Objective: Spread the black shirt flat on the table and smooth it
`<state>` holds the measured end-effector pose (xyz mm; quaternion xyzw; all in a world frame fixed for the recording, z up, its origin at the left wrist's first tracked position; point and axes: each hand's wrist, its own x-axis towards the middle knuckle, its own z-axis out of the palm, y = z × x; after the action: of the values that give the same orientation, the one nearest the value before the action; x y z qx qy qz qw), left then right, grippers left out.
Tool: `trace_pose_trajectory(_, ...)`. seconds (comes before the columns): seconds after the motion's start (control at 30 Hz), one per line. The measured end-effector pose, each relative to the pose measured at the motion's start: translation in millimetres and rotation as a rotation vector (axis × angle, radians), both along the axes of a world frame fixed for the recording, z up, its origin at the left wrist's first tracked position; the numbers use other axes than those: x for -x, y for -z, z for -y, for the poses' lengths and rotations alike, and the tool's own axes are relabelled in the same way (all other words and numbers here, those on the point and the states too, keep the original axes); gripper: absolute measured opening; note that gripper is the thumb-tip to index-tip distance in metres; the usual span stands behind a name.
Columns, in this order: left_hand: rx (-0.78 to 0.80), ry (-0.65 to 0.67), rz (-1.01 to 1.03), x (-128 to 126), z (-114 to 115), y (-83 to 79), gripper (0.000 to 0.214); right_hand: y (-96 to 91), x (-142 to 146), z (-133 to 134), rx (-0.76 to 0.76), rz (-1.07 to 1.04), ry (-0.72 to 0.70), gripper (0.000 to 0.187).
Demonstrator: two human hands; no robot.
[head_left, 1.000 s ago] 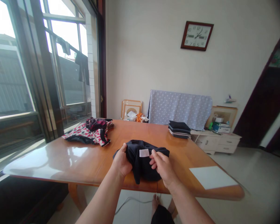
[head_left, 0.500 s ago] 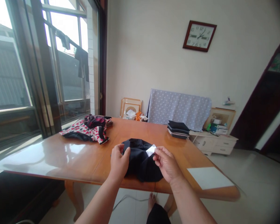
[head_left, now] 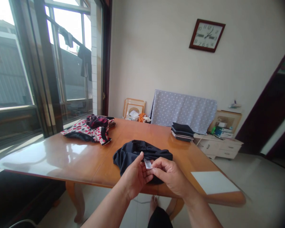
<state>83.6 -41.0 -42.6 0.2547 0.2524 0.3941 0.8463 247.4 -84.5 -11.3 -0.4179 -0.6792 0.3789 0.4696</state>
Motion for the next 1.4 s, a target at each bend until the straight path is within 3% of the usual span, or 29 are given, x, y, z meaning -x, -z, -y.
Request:
trace_pose_trajectory(0.1,0.022,-0.035,0.09,2,-3,-4.0,0.029,-0.1,0,8,-0.063,0.138,0.043,0.008)
trace_pose_trajectory(0.23,0.049,-0.021,0.123,0,2,-9.8,0.035,2.3,-1,13,-0.122,0.186,0.138,0.011)
trace_pose_trajectory(0.43,0.041,-0.01,0.12,0,6,-9.8,0.04,5.7,1,16,-0.191,0.178,0.151,0.013)
trace_pose_trajectory(0.67,-0.068,-0.03,0.083,1,15,-15.0,0.034,12.5,-1,14,-0.218,0.195,0.166,0.012)
trace_pose_trajectory(0.93,-0.191,0.006,0.043,6,15,-14.9,0.013,9.7,-4,16,-0.135,0.138,0.145,0.014)
trace_pose_trajectory(1.1,-0.227,0.044,0.0,7,17,-15.0,0.015,3.0,-4,9,-0.267,0.175,0.324,0.021)
trace_pose_trajectory(1.2,-0.246,0.054,0.004,7,20,-17.1,0.013,-1.7,-1,4,-0.319,0.219,0.298,0.022)
trace_pose_trajectory(1.4,-0.28,0.099,-0.006,7,23,-19.7,0.01,-6.5,5,-3,-0.111,0.089,0.175,0.018)
